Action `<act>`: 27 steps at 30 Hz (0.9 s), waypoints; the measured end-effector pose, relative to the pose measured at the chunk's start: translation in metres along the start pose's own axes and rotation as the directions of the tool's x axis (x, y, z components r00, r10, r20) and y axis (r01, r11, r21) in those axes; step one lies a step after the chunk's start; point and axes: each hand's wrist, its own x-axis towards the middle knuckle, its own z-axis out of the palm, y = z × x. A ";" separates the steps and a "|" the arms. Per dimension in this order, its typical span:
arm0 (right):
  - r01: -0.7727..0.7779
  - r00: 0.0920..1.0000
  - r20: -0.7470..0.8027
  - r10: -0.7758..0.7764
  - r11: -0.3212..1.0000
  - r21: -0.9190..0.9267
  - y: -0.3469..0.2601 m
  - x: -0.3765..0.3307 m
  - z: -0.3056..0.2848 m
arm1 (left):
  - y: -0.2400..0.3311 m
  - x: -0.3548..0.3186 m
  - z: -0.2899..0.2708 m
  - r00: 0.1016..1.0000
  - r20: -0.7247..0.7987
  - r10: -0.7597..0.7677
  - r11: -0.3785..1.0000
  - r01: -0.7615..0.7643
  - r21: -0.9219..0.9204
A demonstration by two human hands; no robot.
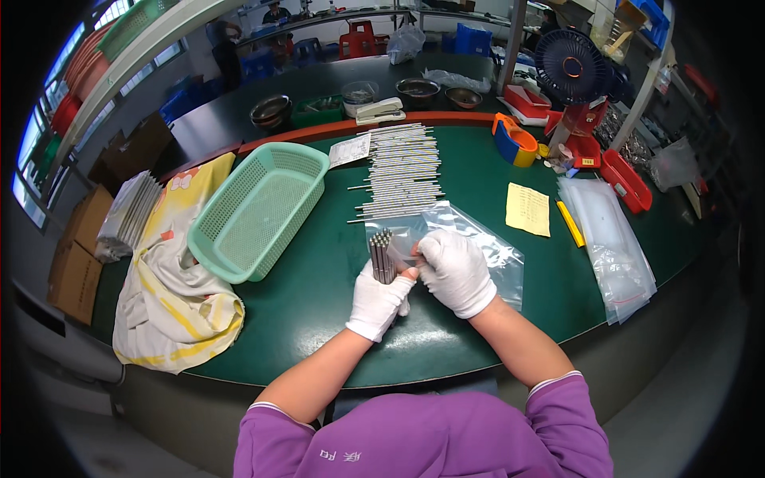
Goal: Counting and placing metal rods into plastic bags.
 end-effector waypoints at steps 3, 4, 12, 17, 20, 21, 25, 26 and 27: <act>0.082 0.996 0.039 -0.076 0.979 -0.188 -0.002 0.004 -0.006 | 0.005 0.002 -0.003 0.985 -0.093 0.147 0.988 -0.142 0.055; 0.112 0.994 0.037 -0.107 0.972 -0.209 -0.005 0.004 -0.007 | 0.005 0.003 -0.007 0.953 -0.143 0.269 0.960 -0.253 0.117; 0.196 0.976 0.121 -0.182 0.973 -0.120 -0.003 0.004 -0.011 | -0.007 0.006 -0.016 0.839 0.112 0.533 0.625 -0.480 0.616; 0.090 0.995 -0.016 -0.098 0.959 -0.268 -0.007 0.002 -0.016 | 0.000 0.016 -0.023 0.728 -0.025 0.686 0.557 -0.503 0.661; 0.035 0.994 -0.095 -0.060 0.967 -0.253 0.000 -0.005 -0.029 | 0.005 0.025 -0.036 0.745 -0.158 0.648 0.673 -0.462 0.577; 0.018 0.995 -0.089 -0.042 0.967 -0.255 0.003 -0.006 -0.033 | 0.006 0.027 -0.042 0.793 -0.201 0.576 0.761 -0.429 0.487; -0.151 0.984 -0.125 0.131 0.973 -0.172 -0.002 -0.012 -0.037 | 0.007 0.010 -0.026 0.843 -0.022 0.537 0.778 -0.486 0.398; -0.150 0.983 -0.134 0.128 0.974 -0.172 -0.005 -0.011 -0.037 | 0.004 0.004 -0.017 0.810 0.055 0.585 0.733 -0.556 0.391; -0.160 0.984 -0.106 0.144 0.973 -0.164 -0.010 -0.011 -0.036 | 0.004 -0.004 -0.009 0.739 0.136 0.660 0.573 -0.612 0.545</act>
